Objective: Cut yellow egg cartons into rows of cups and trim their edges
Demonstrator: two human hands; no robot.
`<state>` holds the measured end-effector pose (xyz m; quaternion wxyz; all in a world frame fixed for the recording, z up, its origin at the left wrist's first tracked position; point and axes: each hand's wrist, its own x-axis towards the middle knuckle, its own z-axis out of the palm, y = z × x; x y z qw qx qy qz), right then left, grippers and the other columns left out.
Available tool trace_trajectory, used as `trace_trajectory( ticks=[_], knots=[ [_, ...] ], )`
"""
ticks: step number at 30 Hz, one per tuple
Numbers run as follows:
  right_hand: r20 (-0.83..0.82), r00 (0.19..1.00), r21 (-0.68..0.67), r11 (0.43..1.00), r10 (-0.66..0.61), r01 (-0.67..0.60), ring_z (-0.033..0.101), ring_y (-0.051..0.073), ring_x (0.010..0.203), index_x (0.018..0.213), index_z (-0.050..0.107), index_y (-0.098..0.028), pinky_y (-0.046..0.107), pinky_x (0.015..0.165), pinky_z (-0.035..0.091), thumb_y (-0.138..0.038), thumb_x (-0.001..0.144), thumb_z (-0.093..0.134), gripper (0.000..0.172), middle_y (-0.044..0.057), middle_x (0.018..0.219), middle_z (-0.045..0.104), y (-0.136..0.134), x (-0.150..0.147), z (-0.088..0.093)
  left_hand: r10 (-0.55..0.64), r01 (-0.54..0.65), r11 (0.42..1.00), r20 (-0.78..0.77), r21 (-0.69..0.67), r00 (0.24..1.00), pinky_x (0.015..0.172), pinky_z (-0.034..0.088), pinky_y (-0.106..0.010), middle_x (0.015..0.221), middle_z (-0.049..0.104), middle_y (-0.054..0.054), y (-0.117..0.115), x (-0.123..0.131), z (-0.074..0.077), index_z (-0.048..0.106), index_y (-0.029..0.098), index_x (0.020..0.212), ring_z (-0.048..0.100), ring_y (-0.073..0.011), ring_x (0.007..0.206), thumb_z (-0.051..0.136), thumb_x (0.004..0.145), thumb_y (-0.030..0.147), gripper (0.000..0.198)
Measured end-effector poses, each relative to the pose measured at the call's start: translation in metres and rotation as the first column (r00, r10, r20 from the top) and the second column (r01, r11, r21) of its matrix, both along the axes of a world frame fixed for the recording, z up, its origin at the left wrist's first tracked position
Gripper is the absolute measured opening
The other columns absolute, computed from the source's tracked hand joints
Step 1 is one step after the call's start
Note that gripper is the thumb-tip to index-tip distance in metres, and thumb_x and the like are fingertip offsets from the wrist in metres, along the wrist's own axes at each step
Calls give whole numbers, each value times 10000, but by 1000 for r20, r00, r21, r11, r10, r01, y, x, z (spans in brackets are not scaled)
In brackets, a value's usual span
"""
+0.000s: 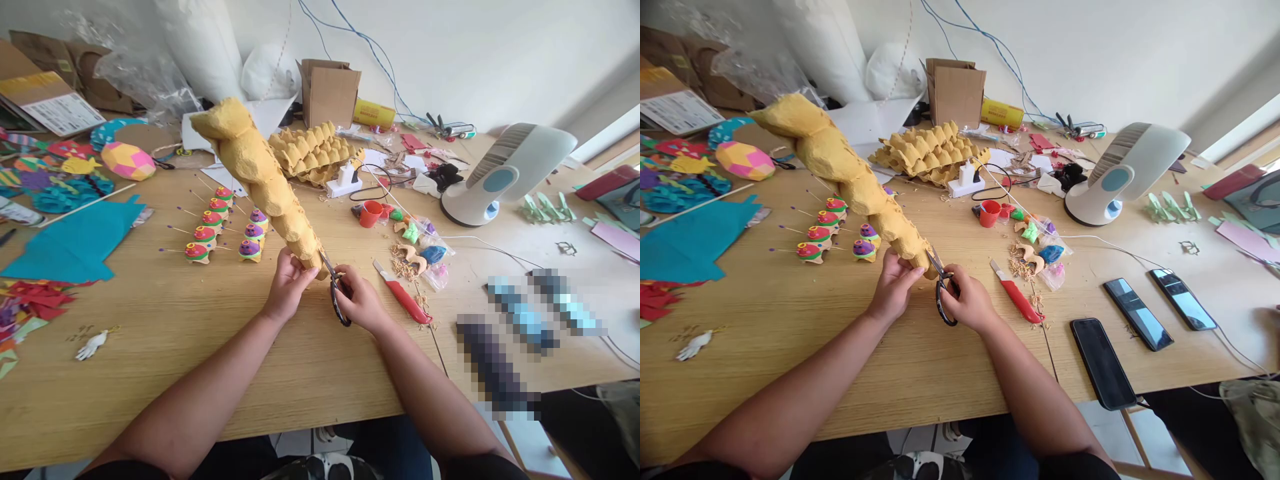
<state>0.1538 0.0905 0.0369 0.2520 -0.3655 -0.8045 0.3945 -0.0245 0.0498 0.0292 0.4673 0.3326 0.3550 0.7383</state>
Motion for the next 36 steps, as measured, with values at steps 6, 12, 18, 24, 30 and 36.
trace_trajectory(
  ticks=[6, 12, 18, 24, 30, 36],
  knots=[
    [8, 995, 12, 995, -100, 100, 526, 124, 609, 1171, 564, -239, 236, 576, 357, -374, 879, 688, 346, -85, 677, 543, 0, -4, -3, -25, 25, 1000, -25, -2, 999, 1016, 472, -316, 1170, 716, -20, -1, 1, -1, 612, 281, 1190, 654, -178, 1073, 859, 779, 196, 487],
    [69, 987, 62, 988, -143, 139, 528, 127, 588, 1162, 604, -256, 240, 568, 345, -438, 882, 726, 355, -82, 661, 559, 3, -1, -4, -30, 29, 1000, -55, -11, 998, 1000, 475, -319, 1154, 711, -28, -1, 1, -4, 611, 276, 1185, 653, -188, 1067, 841, 799, 223, 453],
    [154, 975, 153, 979, -161, 137, 565, 129, 586, 1141, 668, -264, 240, 579, 339, -412, 901, 737, 291, -68, 662, 618, 5, 3, 3, -27, 28, 1000, -42, 9, 999, 988, 487, -313, 1104, 717, -14, 0, 0, -8, 618, 281, 1174, 657, -173, 1030, 843, 801, 218, 439],
    [220, 957, 198, 969, -189, 146, 596, 144, 612, 1187, 678, -277, 239, 591, 338, -439, 912, 727, 323, -52, 692, 669, 6, 5, 2, -17, 19, 1000, -96, 22, 995, 991, 500, -318, 1138, 717, -13, 2, -2, -14, 591, 274, 1209, 671, -164, 1045, 853, 808, 247, 480],
    [276, 942, 200, 970, -192, 139, 606, 152, 630, 1209, 675, -280, 239, 598, 332, -446, 930, 704, 326, -44, 704, 680, 6, 5, 4, -11, 25, 997, -192, 73, 981, 980, 521, -325, 1163, 715, -19, 4, -3, -19, 553, 281, 1257, 676, -162, 1065, 808, 859, 266, 473],
    [295, 938, 187, 974, -181, 129, 599, 157, 616, 1203, 673, -269, 242, 592, 329, -438, 936, 699, 317, -39, 697, 675, 6, 6, 8, -20, 35, 996, -180, 79, 983, 976, 517, -312, 1164, 722, -12, 4, -3, -17, 557, 284, 1262, 680, -151, 1062, 803, 865, 243, 469]
  ],
)
